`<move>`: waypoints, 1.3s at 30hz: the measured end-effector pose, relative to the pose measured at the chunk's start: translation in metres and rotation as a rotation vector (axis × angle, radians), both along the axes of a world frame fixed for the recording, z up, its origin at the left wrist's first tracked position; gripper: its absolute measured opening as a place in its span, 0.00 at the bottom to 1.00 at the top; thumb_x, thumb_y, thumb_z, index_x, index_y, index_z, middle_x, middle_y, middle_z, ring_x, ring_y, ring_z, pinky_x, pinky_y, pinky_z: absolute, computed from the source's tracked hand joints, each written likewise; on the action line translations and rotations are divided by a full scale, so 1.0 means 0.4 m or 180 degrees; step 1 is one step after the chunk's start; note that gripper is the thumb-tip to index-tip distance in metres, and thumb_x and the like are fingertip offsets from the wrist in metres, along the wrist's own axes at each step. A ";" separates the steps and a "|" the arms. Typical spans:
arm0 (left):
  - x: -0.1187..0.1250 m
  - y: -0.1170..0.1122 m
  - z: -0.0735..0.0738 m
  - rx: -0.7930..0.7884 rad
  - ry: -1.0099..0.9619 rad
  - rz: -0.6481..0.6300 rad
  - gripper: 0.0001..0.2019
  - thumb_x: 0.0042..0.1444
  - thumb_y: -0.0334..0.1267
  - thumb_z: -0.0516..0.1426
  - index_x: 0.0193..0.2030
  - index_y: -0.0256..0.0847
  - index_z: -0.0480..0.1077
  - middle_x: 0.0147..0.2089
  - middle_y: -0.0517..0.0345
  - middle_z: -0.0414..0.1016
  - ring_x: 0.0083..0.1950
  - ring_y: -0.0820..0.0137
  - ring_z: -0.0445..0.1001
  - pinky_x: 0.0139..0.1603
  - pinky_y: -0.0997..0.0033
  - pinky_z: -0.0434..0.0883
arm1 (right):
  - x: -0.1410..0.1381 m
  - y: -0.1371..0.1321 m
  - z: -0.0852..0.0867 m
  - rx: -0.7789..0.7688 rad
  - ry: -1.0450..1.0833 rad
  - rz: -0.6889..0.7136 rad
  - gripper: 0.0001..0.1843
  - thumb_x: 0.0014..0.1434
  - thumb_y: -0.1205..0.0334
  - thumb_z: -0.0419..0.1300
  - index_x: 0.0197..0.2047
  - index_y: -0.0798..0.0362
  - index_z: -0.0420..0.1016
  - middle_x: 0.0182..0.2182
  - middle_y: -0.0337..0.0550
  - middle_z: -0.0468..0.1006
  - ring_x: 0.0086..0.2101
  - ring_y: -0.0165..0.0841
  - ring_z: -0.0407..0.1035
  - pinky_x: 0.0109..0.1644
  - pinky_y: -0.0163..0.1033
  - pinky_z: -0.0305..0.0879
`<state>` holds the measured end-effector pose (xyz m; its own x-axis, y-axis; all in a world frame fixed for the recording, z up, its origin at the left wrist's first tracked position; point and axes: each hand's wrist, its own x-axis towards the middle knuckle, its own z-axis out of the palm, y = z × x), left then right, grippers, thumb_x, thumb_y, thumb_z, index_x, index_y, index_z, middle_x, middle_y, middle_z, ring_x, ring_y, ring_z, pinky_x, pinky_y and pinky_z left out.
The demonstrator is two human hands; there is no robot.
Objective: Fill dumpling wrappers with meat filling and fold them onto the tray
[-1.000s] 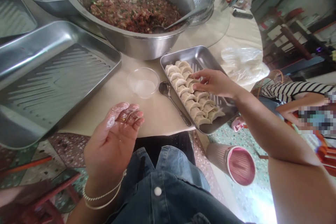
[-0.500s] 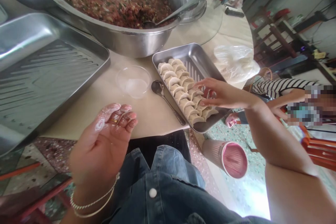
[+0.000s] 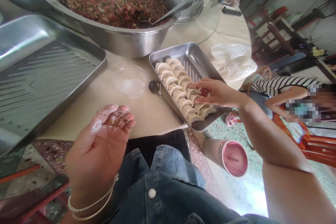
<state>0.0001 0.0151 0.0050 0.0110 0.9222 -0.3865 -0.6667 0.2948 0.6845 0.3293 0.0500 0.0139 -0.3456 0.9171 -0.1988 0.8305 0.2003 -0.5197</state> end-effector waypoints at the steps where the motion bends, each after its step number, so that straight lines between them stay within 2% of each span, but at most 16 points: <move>1: 0.000 0.000 0.000 0.0007 -0.0023 -0.0020 0.12 0.59 0.38 0.52 0.34 0.41 0.76 0.36 0.56 0.77 0.38 0.71 0.74 0.40 0.73 0.78 | -0.005 0.002 0.000 0.0032 -0.0015 -0.0001 0.28 0.55 0.42 0.62 0.55 0.46 0.71 0.38 0.43 0.71 0.32 0.30 0.68 0.41 0.41 0.66; 8: -0.011 0.000 -0.014 0.0132 0.0019 0.0111 0.09 0.55 0.38 0.54 0.34 0.38 0.76 0.35 0.56 0.78 0.37 0.70 0.76 0.38 0.72 0.78 | -0.015 0.006 0.005 0.0019 -0.0057 -0.0027 0.28 0.56 0.43 0.60 0.56 0.48 0.71 0.39 0.44 0.72 0.33 0.30 0.68 0.40 0.40 0.66; 10: -0.013 0.000 -0.017 0.0111 0.0014 0.0126 0.09 0.54 0.38 0.54 0.34 0.38 0.76 0.35 0.55 0.78 0.37 0.70 0.77 0.38 0.72 0.78 | -0.002 -0.005 0.016 0.0043 -0.0019 -0.0131 0.30 0.57 0.42 0.59 0.57 0.50 0.69 0.40 0.44 0.73 0.33 0.31 0.69 0.40 0.39 0.67; 12: -0.012 0.002 -0.016 0.0089 -0.0011 0.0119 0.09 0.54 0.37 0.55 0.34 0.38 0.76 0.35 0.55 0.77 0.38 0.70 0.77 0.38 0.72 0.79 | 0.015 -0.020 0.035 0.0074 -0.0014 -0.0303 0.29 0.56 0.41 0.60 0.53 0.51 0.69 0.40 0.44 0.74 0.35 0.31 0.70 0.39 0.39 0.67; 15: -0.010 0.004 -0.013 0.0064 -0.0017 0.0107 0.09 0.54 0.37 0.55 0.34 0.37 0.75 0.34 0.55 0.77 0.38 0.69 0.76 0.38 0.72 0.79 | 0.034 -0.046 0.067 -0.0448 -0.0160 -0.0251 0.26 0.53 0.40 0.62 0.46 0.51 0.69 0.36 0.41 0.75 0.35 0.31 0.70 0.37 0.37 0.66; 17: -0.008 0.005 -0.012 0.0033 -0.0026 0.0102 0.09 0.54 0.37 0.54 0.34 0.37 0.75 0.34 0.55 0.76 0.37 0.69 0.76 0.37 0.71 0.79 | 0.032 -0.061 0.080 -0.1009 -0.0254 -0.0043 0.25 0.54 0.42 0.62 0.47 0.49 0.67 0.35 0.39 0.75 0.33 0.31 0.70 0.36 0.37 0.66; 19: -0.007 0.005 -0.013 0.0038 -0.0058 0.0092 0.10 0.55 0.38 0.54 0.34 0.37 0.75 0.35 0.55 0.76 0.37 0.69 0.76 0.38 0.71 0.79 | 0.019 -0.072 0.083 -0.1235 -0.0288 -0.0010 0.24 0.56 0.44 0.61 0.49 0.49 0.64 0.33 0.38 0.76 0.32 0.31 0.71 0.34 0.37 0.66; 24: -0.004 0.005 -0.016 0.0092 -0.0057 0.0055 0.10 0.55 0.37 0.54 0.34 0.37 0.75 0.35 0.54 0.77 0.39 0.69 0.77 0.39 0.72 0.79 | -0.015 -0.075 0.070 -0.0904 -0.0294 -0.0172 0.24 0.57 0.47 0.60 0.50 0.50 0.62 0.33 0.40 0.75 0.31 0.31 0.70 0.33 0.37 0.65; 30: -0.008 0.002 -0.018 0.0137 -0.0012 0.0052 0.10 0.56 0.37 0.53 0.34 0.38 0.76 0.35 0.55 0.77 0.38 0.69 0.77 0.39 0.72 0.79 | 0.012 -0.082 0.058 -0.0852 -0.0256 -0.0116 0.26 0.59 0.49 0.58 0.56 0.50 0.59 0.35 0.41 0.76 0.31 0.31 0.71 0.34 0.38 0.67; 32: -0.008 0.002 -0.019 0.0122 -0.0033 0.0022 0.10 0.56 0.38 0.54 0.35 0.38 0.76 0.36 0.55 0.78 0.39 0.70 0.77 0.39 0.72 0.79 | 0.017 -0.089 0.063 -0.0641 -0.0274 -0.0134 0.26 0.58 0.48 0.59 0.55 0.50 0.61 0.37 0.43 0.76 0.32 0.31 0.71 0.35 0.39 0.68; 36: -0.005 0.002 -0.021 0.0176 -0.0011 0.0008 0.10 0.55 0.38 0.54 0.35 0.37 0.76 0.35 0.54 0.77 0.39 0.69 0.77 0.39 0.72 0.79 | -0.004 -0.094 0.080 0.0101 -0.0101 0.0292 0.19 0.60 0.48 0.58 0.48 0.51 0.71 0.41 0.46 0.74 0.39 0.32 0.70 0.42 0.40 0.67; 39: -0.007 0.000 -0.022 0.0315 -0.0048 -0.0057 0.10 0.56 0.37 0.53 0.31 0.40 0.76 0.37 0.56 0.78 0.40 0.70 0.77 0.39 0.71 0.79 | -0.023 -0.085 0.080 0.0141 0.0049 0.0576 0.15 0.65 0.53 0.53 0.45 0.52 0.76 0.38 0.44 0.74 0.38 0.29 0.70 0.42 0.37 0.66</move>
